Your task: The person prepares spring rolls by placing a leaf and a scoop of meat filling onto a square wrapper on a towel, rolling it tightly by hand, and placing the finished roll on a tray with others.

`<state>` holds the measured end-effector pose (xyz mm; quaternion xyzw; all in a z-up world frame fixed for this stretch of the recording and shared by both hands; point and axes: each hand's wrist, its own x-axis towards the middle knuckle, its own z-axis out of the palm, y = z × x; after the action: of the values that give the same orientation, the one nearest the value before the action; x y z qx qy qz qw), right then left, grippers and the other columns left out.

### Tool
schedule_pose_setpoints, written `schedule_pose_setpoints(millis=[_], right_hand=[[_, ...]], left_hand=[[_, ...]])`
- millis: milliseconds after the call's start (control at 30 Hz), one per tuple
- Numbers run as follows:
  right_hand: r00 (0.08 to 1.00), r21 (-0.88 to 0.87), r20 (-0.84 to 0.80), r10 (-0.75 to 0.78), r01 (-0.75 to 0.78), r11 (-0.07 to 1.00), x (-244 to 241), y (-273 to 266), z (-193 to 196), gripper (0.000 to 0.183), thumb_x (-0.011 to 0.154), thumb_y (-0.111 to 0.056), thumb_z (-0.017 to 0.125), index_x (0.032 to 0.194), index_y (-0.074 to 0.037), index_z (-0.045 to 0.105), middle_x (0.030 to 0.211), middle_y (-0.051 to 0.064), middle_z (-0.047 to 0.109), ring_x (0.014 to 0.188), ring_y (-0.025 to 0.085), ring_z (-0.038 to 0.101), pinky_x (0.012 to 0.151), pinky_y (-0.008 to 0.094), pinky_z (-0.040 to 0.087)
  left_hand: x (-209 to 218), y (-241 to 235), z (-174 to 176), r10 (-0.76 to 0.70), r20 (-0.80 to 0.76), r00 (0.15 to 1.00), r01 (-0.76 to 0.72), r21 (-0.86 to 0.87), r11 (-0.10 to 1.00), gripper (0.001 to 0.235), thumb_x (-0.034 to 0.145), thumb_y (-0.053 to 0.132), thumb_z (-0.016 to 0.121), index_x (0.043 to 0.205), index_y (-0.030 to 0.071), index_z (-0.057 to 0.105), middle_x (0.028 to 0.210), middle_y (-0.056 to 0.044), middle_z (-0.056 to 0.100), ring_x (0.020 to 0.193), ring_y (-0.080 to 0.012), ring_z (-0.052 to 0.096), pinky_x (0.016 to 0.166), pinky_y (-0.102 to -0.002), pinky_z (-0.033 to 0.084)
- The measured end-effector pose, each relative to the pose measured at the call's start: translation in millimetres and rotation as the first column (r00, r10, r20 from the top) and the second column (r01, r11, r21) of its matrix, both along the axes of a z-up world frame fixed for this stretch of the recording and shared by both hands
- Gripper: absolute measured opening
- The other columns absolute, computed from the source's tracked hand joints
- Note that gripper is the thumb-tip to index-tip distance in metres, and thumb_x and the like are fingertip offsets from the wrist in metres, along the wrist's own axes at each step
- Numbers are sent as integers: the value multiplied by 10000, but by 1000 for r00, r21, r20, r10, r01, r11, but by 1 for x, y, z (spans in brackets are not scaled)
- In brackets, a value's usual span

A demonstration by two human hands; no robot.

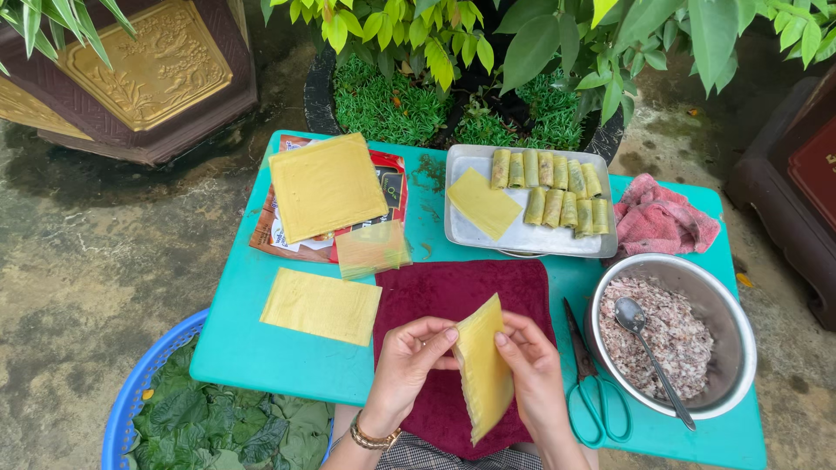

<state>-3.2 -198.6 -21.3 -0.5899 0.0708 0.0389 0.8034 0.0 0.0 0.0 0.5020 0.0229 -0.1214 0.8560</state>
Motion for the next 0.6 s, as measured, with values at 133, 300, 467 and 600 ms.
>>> schedule_pose_setpoints(millis=[133, 300, 467, 600], right_hand=[[855, -628, 518, -24, 399, 668, -14, 12, 51, 330, 792, -16, 796, 1103, 13, 690, 1157, 135, 678, 1065, 207, 657, 906, 308, 534], [895, -436, 440, 71, 144, 888, -26, 15, 65, 282, 795, 20, 792, 1069, 33, 726, 1120, 122, 727, 1044, 186, 709, 914, 299, 571], [923, -417, 379, 57, 116, 901, -31, 11, 64, 206, 849, 22, 749, 1054, 28, 766, 1097, 131, 771, 996, 200, 738, 875, 303, 585], [893, -510, 447, 47, 211, 834, -30, 13, 68, 152, 886, 5, 715, 1032, 13, 758, 1043, 113, 792, 964, 189, 763, 859, 295, 586]], left_hand=[[-11, -14, 12, 85, 129, 988, -108, 184, 977, 169, 1001, 77, 690, 1136, 3, 759, 931, -110, 766, 807, -135, 727, 739, -271, 638], [-34, -27, 48, 113, 567, 816, -423, 453, 784, 131, 928, 28, 716, 1046, -24, 733, 1062, -86, 771, 842, -144, 784, 692, -253, 652], [-40, -35, 56, 61, 759, 649, -620, 480, 620, 126, 905, 18, 739, 1030, 15, 731, 1077, -72, 749, 884, -185, 774, 741, -272, 640], [-38, -37, 52, 72, 733, 677, -589, 480, 650, 119, 905, 7, 734, 1024, 3, 724, 1092, -69, 730, 870, -179, 783, 726, -258, 675]])
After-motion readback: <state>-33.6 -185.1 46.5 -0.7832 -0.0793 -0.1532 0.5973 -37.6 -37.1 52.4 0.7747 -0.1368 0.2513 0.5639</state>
